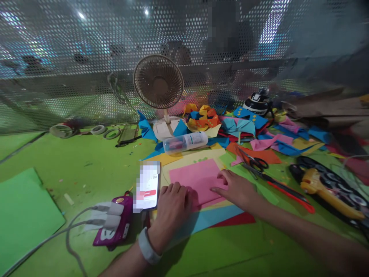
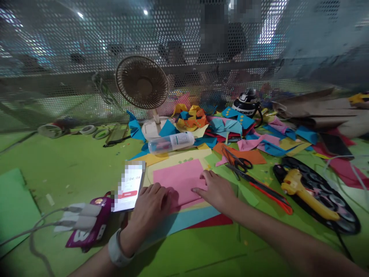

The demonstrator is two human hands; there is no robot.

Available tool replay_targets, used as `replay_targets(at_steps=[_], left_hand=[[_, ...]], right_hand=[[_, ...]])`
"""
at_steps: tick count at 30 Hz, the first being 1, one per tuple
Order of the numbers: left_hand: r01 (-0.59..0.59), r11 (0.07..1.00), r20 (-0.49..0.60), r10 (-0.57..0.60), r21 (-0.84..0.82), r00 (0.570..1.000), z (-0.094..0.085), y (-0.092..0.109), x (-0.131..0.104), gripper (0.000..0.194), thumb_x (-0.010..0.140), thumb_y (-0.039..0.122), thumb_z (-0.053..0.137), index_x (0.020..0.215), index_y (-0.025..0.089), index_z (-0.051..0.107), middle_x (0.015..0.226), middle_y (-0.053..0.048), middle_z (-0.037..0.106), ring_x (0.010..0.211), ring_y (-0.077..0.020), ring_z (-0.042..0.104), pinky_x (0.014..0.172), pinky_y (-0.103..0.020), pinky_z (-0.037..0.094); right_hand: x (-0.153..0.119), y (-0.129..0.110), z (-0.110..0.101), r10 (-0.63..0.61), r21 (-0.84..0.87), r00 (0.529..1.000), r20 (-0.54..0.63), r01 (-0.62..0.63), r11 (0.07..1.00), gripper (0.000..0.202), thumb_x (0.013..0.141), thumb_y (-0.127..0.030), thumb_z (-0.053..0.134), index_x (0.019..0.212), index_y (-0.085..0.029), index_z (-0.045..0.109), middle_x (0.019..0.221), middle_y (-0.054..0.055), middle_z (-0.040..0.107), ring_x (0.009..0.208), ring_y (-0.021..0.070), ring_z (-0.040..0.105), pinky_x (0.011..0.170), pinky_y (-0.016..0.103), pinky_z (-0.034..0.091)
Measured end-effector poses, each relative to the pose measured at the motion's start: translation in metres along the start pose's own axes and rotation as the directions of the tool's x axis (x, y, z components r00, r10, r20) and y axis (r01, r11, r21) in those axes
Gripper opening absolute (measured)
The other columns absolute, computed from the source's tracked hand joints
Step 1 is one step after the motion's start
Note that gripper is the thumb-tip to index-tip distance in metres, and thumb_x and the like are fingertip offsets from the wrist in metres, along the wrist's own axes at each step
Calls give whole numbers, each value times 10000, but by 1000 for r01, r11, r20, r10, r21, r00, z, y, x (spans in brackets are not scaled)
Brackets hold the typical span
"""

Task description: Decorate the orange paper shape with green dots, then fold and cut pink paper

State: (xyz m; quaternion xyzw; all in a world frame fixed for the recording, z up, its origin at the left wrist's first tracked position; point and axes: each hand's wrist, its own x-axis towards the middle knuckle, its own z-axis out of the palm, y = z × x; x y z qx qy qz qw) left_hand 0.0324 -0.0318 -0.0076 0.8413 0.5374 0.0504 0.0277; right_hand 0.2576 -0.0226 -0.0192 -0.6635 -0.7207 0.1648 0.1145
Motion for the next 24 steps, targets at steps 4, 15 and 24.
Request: replay_targets(at_steps=[4, 15, 24], left_hand=[[-14, 1000, -12, 14, 21, 1000, -1, 1, 0, 267, 922, 253, 393, 828, 173, 629, 801, -77, 616, 729, -223, 547, 678, -380, 365], [-29, 999, -52, 30, 19, 998, 1, 2, -3, 261, 907, 250, 396, 789, 166, 613, 782, -81, 602, 699, -221, 528, 652, -375, 360], [-21, 1000, -41, 22, 16, 999, 0, 2, -3, 232, 898, 232, 413, 805, 159, 613, 794, -79, 602, 730, -227, 541, 674, -380, 368]], right_hand=[[-1, 0, 1, -8, -45, 1000, -15, 8, 999, 354, 811, -542, 578, 907, -205, 529, 928, 51, 666, 843, 238, 636, 666, 316, 398], [2, 7, 0, 18, 9, 1000, 22, -19, 1000, 394, 782, -619, 549, 794, -226, 561, 664, 13, 650, 596, 188, 585, 508, 273, 276], [1, 6, -5, -67, 105, 997, 33, 63, 992, 315, 820, -467, 559, 647, -206, 525, 697, 3, 596, 615, 145, 538, 549, 262, 319]])
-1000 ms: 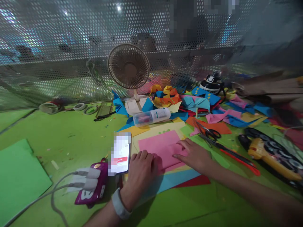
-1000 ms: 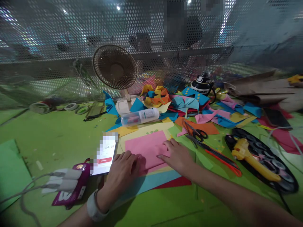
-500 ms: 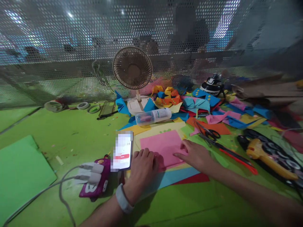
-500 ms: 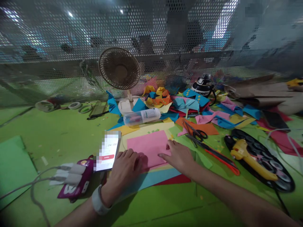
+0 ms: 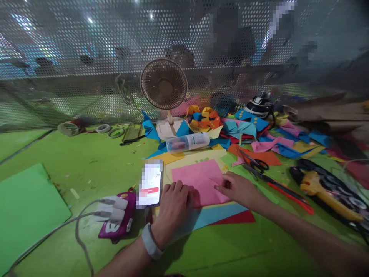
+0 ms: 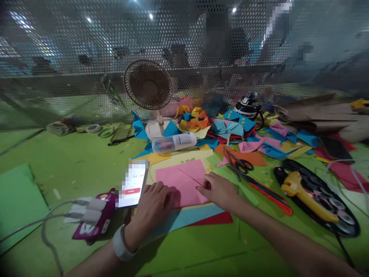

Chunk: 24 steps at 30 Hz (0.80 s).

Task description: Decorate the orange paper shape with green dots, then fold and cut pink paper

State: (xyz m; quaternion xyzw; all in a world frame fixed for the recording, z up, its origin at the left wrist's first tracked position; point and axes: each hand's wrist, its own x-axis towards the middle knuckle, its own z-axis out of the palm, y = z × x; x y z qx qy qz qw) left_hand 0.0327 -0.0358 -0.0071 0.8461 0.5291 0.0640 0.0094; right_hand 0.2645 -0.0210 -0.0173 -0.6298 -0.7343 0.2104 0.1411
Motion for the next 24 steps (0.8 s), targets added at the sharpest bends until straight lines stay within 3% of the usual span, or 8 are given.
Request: replay_targets(at_steps=[5, 10, 13, 16, 18, 21, 24], left_hand=[[5, 1000, -5, -5, -17, 1000, -1, 0, 0, 230, 895, 224, 417, 791, 159, 612, 790, -81, 603, 718, -220, 540, 671, -374, 367], [-6, 1000, -13, 6, -27, 1000, 2, -2, 0, 235, 900, 213, 408, 783, 167, 607, 789, -78, 607, 707, -213, 537, 670, -371, 367], [-16, 1000, -56, 15, -15, 998, 1, -5, 1, 215, 890, 223, 431, 767, 169, 599, 776, -75, 605, 704, -213, 534, 674, -372, 373], [-52, 997, -216, 40, -49, 976, -5, -10, -1, 181, 887, 223, 448, 804, 173, 601, 813, -78, 619, 759, -219, 549, 703, -370, 385], [-109, 982, -342, 51, -155, 938, -13, -12, -4, 158, 888, 228, 467, 826, 178, 603, 792, -66, 625, 755, -206, 559, 692, -352, 393], [-189, 890, -416, -2, -416, 909, -24, -17, -9, 118, 875, 222, 506, 802, 183, 591, 683, -28, 604, 624, -152, 544, 596, -287, 402], [-183, 764, -511, -215, -619, 832, -32, -22, -12, 90, 853, 246, 548, 789, 188, 572, 657, -15, 595, 583, -134, 543, 564, -258, 425]], right_hand=[[2, 6, 5, 13, 225, 999, 44, -23, 974, 282, 794, -441, 583, 661, -210, 491, 593, -25, 546, 546, 132, 485, 508, 248, 328], [1, 10, 7, 11, 487, 991, 136, -77, 870, 260, 777, -407, 615, 913, -190, 567, 584, -41, 569, 542, 135, 509, 516, 247, 350], [0, 7, 4, -20, 513, 987, 160, -66, 856, 257, 773, -430, 614, 811, -176, 602, 564, -37, 543, 527, 125, 485, 492, 241, 328], [0, 3, 2, -21, 575, 993, 116, -51, 817, 320, 764, -494, 607, 700, -184, 560, 588, -33, 537, 540, 117, 482, 496, 236, 342], [1, 2, 2, -5, 637, 998, 59, -34, 770, 347, 750, -531, 612, 711, -192, 550, 613, -31, 542, 562, 120, 490, 520, 240, 367], [1, 4, 3, 4, 700, 1000, 4, -6, 715, 357, 743, -542, 628, 732, -192, 561, 639, -24, 540, 587, 124, 493, 546, 244, 379], [2, 8, 2, 44, 707, 998, -40, -3, 707, 369, 736, -554, 639, 742, -192, 567, 644, -19, 540, 587, 126, 493, 538, 246, 373]])
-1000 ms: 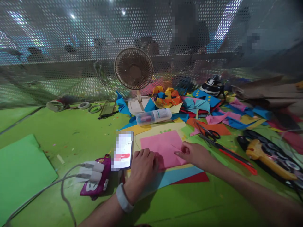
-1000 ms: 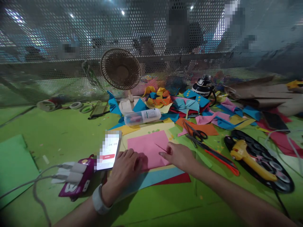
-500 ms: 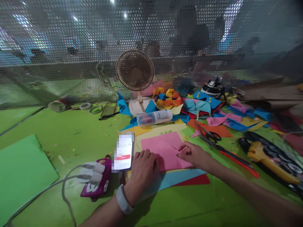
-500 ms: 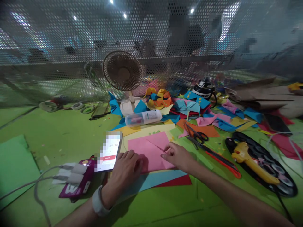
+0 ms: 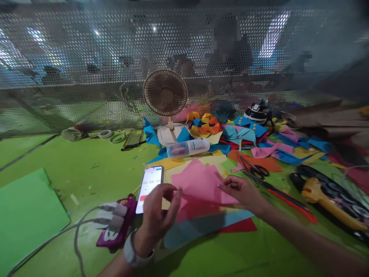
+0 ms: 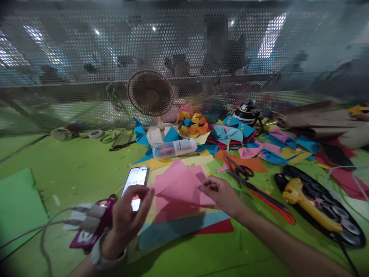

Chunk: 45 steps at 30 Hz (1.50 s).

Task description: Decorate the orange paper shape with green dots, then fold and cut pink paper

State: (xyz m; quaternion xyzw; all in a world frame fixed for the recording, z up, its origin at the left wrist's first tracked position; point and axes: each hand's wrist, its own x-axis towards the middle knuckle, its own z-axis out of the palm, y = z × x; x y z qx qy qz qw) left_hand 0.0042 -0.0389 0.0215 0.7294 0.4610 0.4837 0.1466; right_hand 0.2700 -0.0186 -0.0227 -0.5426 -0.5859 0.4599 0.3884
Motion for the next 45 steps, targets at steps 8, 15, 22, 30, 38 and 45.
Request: replay_targets(at_steps=[8, 15, 22, 30, 38, 45], left_hand=[[757, 431, 612, -447, -492, 652, 27, 4, -2, 361, 683, 408, 759, 914, 147, 662, 844, -77, 704, 760, -196, 648, 695, -310, 525], [747, 243, 456, -663, -619, 594, 38, -2, -10, 301, 698, 364, 762, 860, 129, 668, 953, -103, 695, 774, -180, 635, 685, -310, 533], [742, 195, 472, -662, -642, 582, 39, -2, -11, 310, 725, 333, 752, 941, 132, 656, 905, -68, 697, 742, -154, 620, 683, -284, 526], [709, 212, 387, -716, -673, 581, 40, -3, -9, 295, 658, 318, 795, 845, 132, 661, 866, -45, 710, 702, -143, 636, 608, -237, 510], [624, 130, 275, -816, -770, 509, 38, -7, 0, 332, 572, 246, 848, 820, 129, 661, 704, 2, 701, 570, -110, 623, 506, -191, 497], [528, 90, 232, -827, -844, 513, 39, -13, 3, 248, 600, 166, 829, 784, 128, 667, 710, 2, 709, 573, -100, 642, 511, -166, 520]], right_hand=[[-14, -6, 12, -2, 58, 999, -49, 5, 998, 377, 757, -567, 621, 772, -193, 577, 669, 5, 576, 618, 145, 523, 556, 260, 409], [-21, -5, 27, -11, 37, 997, 80, 9, 999, 285, 811, -472, 596, 750, -195, 563, 680, -18, 548, 627, 126, 512, 581, 237, 407], [-18, -6, 26, 27, 121, 993, 112, -41, 992, 368, 778, -531, 605, 664, -194, 510, 595, -51, 428, 544, 99, 403, 514, 229, 336], [-18, -7, 23, 81, 138, 962, 259, -120, 983, 398, 761, -548, 630, 677, -184, 495, 555, -67, 425, 487, 68, 408, 454, 202, 327], [-18, -4, 20, 202, 215, 921, 332, -282, 935, 384, 715, -503, 700, 750, -175, 504, 654, 37, 696, 460, 105, 591, 367, 183, 415], [-18, -9, 20, 157, 270, 959, 236, -220, 937, 352, 715, -471, 706, 780, -172, 532, 660, 27, 705, 470, 104, 609, 366, 173, 385]])
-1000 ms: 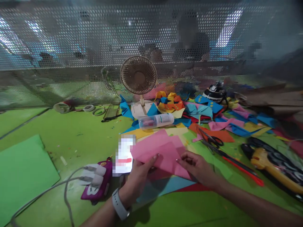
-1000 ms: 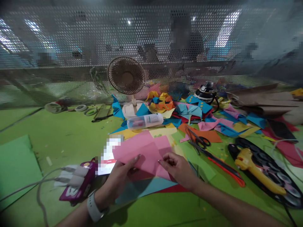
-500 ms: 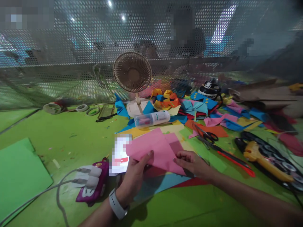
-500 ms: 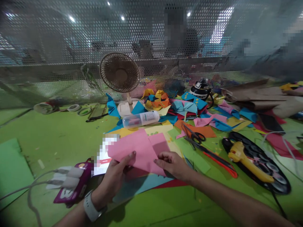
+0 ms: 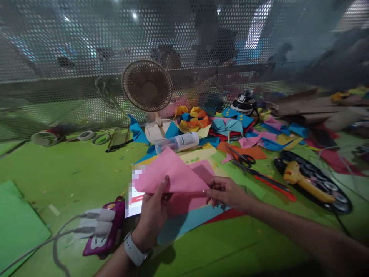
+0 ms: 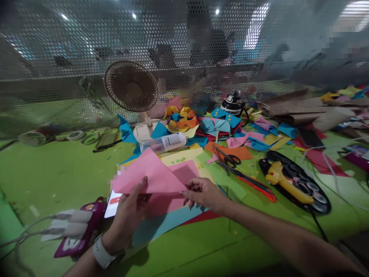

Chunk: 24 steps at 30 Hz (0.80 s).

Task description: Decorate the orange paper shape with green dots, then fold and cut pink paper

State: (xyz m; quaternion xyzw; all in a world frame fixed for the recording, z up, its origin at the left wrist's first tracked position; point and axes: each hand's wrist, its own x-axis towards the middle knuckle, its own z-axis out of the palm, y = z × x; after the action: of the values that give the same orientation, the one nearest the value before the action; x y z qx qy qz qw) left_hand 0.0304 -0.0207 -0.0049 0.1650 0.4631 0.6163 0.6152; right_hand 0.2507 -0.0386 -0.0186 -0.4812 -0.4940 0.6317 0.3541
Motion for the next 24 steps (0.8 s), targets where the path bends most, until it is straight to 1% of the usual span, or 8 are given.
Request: replay_targets(at_steps=[4, 6, 10, 14, 17, 21, 24], left_hand=[[3, 999, -14, -4, -52, 1000, 3, 1, 1, 211, 660, 106, 781, 833, 136, 664, 741, 7, 720, 604, -109, 665, 539, -180, 554], [16, 998, -33, -18, -65, 999, 6, 2, 1, 189, 693, 78, 747, 849, 144, 662, 748, 11, 723, 616, -117, 675, 561, -196, 572], [60, 996, -69, -65, -72, 996, 8, 2, 2, 133, 751, 29, 674, 822, 141, 663, 731, -1, 727, 624, -122, 686, 569, -184, 580], [58, 995, -49, -62, -78, 997, 6, 1, 4, 155, 756, 13, 658, 843, 140, 668, 751, -13, 735, 654, -136, 698, 603, -201, 595], [70, 994, -64, -75, -79, 995, 6, 0, 4, 148, 766, 2, 638, 834, 131, 665, 742, -15, 735, 655, -133, 700, 610, -201, 596], [54, 995, -86, -61, -84, 994, 10, 2, 1, 163, 784, -20, 599, 823, 125, 663, 741, -10, 736, 643, -125, 696, 587, -199, 597], [50, 995, -87, -58, -88, 994, 12, 2, 0, 161, 776, -18, 609, 818, 128, 663, 735, -7, 735, 644, -128, 697, 595, -203, 600]], right_hand=[[0, 1, 0, -42, 37, 999, -26, 43, 998, 335, 735, -466, 699, 782, -169, 550, 676, 28, 709, 519, 110, 636, 405, 180, 400], [-1, 0, 1, -49, 58, 998, -30, 51, 997, 327, 732, -447, 710, 813, -167, 562, 712, 31, 716, 538, 109, 643, 420, 180, 407], [-2, -6, 4, -48, 94, 999, -6, 49, 994, 316, 727, -428, 719, 818, -160, 578, 747, 39, 717, 549, 105, 649, 434, 179, 424], [-4, -11, 6, -52, 106, 999, 6, 51, 993, 306, 734, -434, 711, 780, -154, 596, 705, 32, 708, 542, 102, 643, 416, 171, 413], [-4, -13, 6, -70, 112, 997, 10, 69, 991, 305, 735, -431, 715, 776, -148, 608, 680, 25, 703, 527, 95, 637, 410, 163, 411], [-4, -11, 5, -126, 91, 992, 8, 125, 988, 303, 781, -438, 673, 763, -139, 625, 673, 30, 702, 541, 93, 646, 465, 172, 456], [-4, -9, 6, -142, 84, 990, -11, 142, 986, 311, 776, -448, 676, 763, -142, 619, 682, 32, 704, 557, 100, 653, 507, 191, 488]])
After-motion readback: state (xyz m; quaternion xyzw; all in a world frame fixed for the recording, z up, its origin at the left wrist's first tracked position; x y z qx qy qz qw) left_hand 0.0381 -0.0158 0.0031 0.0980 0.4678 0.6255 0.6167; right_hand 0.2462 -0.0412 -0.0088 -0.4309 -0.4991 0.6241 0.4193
